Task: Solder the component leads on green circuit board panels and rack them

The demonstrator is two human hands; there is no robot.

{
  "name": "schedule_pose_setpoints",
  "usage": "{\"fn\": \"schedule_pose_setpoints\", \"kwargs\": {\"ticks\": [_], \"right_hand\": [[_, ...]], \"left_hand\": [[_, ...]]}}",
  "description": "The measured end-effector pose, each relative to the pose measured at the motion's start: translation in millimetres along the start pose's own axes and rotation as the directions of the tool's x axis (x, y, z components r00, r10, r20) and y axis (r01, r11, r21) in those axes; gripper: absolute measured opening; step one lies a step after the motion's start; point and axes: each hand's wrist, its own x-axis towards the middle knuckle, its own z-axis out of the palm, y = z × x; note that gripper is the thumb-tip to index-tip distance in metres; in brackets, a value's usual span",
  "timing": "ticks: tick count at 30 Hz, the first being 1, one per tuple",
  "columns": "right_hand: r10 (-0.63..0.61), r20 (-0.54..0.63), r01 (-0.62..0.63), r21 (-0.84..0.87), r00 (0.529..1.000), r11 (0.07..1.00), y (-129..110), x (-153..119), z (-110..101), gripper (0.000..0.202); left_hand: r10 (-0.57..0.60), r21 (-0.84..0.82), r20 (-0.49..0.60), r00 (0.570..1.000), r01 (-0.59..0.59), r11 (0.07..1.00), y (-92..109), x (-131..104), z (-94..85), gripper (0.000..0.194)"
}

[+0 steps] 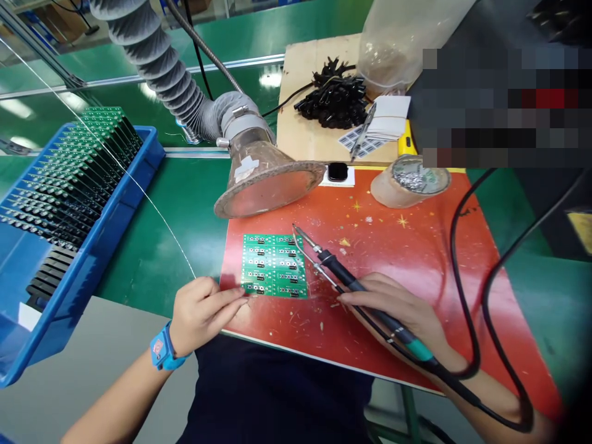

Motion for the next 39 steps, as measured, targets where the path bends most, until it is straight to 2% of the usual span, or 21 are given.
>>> {"fn": "schedule_pose_setpoints", "kwargs": {"ticks": [4,7,11,14,18,28,39], "right_hand": [[0.080,0.027,-0.079,-0.043,0.996,0.996,5.0,-7.0,-14.3,0.023],[0.093,-0.037,-0.095,-0.059,0.995,0.994,3.2,-12.7,-18.4,0.024],[0.220,-0.164,-0.208,0.085,0.962,0.974,-1.1,-15.1,-14.1,0.025],[0.322,-0.189,-0.291,0.175,0.928,0.941,-0.8,-16.4,-11.6,0.026],[0.380,-0.185,-0.338,0.223,0.906,0.914,2.3,-18.7,-11.2,0.023],[0.412,-0.140,-0.370,0.252,0.900,0.894,6.3,-14.2,-7.6,0.021],[0.400,-0.150,-0.358,0.246,0.904,0.901,8.4,-14.9,-7.5,0.021]], "left_hand": [[-0.092,0.044,-0.136,0.986,0.099,0.994,0.8,-1.5,1.1,0.007],[-0.117,0.059,-0.177,0.977,0.129,0.990,3.1,-0.7,5.0,0.007],[-0.108,0.084,-0.198,0.974,0.126,0.988,7.1,2.1,13.0,0.009],[-0.085,0.111,-0.184,0.979,0.107,0.988,7.9,3.0,18.0,0.010],[-0.064,0.129,-0.170,0.983,0.086,0.988,7.1,2.7,19.8,0.012],[-0.043,0.128,-0.165,0.985,0.064,0.990,7.4,5.5,17.6,0.013],[-0.022,0.143,-0.130,0.991,0.041,0.989,6.1,8.7,17.1,0.010]]}}
